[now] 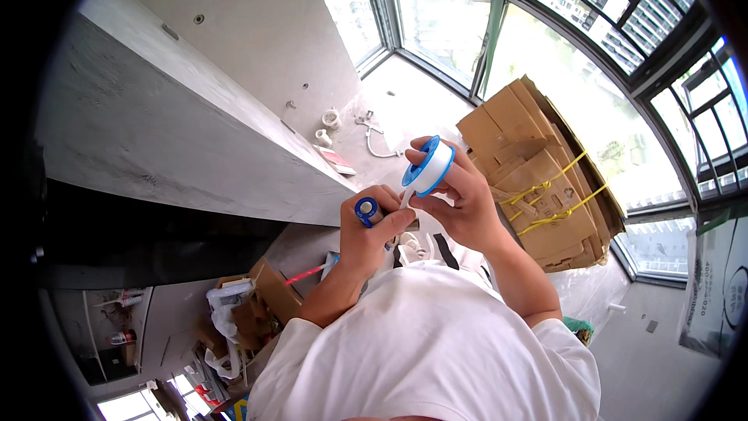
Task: The person sits on the floor and installs a plumbing fixture by screwing a metal pipe into a wall outlet. They then wrap the threads of the pipe with blue sealing tape to ensure a watertight seal.
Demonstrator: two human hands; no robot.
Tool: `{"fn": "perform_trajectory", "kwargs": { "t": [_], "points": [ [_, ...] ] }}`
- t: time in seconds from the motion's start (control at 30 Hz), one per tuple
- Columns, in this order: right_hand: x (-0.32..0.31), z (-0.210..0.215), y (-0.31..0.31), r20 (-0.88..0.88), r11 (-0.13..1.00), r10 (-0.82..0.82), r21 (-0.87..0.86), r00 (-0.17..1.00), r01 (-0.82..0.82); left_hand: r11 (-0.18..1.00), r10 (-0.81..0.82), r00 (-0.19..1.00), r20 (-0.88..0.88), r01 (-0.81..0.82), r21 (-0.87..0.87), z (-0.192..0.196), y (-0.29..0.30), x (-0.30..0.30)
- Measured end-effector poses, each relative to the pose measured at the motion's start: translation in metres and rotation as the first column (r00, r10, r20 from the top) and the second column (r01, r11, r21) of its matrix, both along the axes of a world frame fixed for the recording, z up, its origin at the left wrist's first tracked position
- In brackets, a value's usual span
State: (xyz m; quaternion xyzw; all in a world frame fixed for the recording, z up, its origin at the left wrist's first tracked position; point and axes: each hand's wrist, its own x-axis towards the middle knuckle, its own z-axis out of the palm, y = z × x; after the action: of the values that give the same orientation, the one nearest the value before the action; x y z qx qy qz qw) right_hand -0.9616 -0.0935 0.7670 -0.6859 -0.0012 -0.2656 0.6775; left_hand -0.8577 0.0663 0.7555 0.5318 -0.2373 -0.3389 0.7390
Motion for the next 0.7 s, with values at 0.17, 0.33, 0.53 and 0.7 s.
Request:
{"fn": "perform_trajectory", "kwargs": {
  "t": [0.17, 0.33, 0.53, 0.7],
  "points": [
    [0.063, -0.002, -0.037, -0.079, 0.992, 0.113, -0.040, 0.990, -0.116, 0.983, 0.176, 0.975, 0.134, -0.181, 0.022, -0.010, -0.020, 0.032],
    [0.119, -0.004, -0.081, -0.037, 0.952, 0.303, -0.024, 0.952, -0.304, 0.941, 0.322, 0.916, 0.240, -0.338, 0.024, -0.013, -0.051, 0.055],
    [0.172, 0.000, -0.136, 0.005, 0.848, 0.526, 0.063, 0.850, -0.526, 0.850, 0.495, 0.844, 0.208, -0.520, 0.087, 0.002, -0.098, 0.071],
    [0.202, -0.008, -0.159, 0.003, 0.782, 0.619, 0.083, 0.785, -0.617, 0.774, 0.618, 0.784, 0.053, -0.619, 0.135, 0.004, -0.126, 0.074]
  ]
}}
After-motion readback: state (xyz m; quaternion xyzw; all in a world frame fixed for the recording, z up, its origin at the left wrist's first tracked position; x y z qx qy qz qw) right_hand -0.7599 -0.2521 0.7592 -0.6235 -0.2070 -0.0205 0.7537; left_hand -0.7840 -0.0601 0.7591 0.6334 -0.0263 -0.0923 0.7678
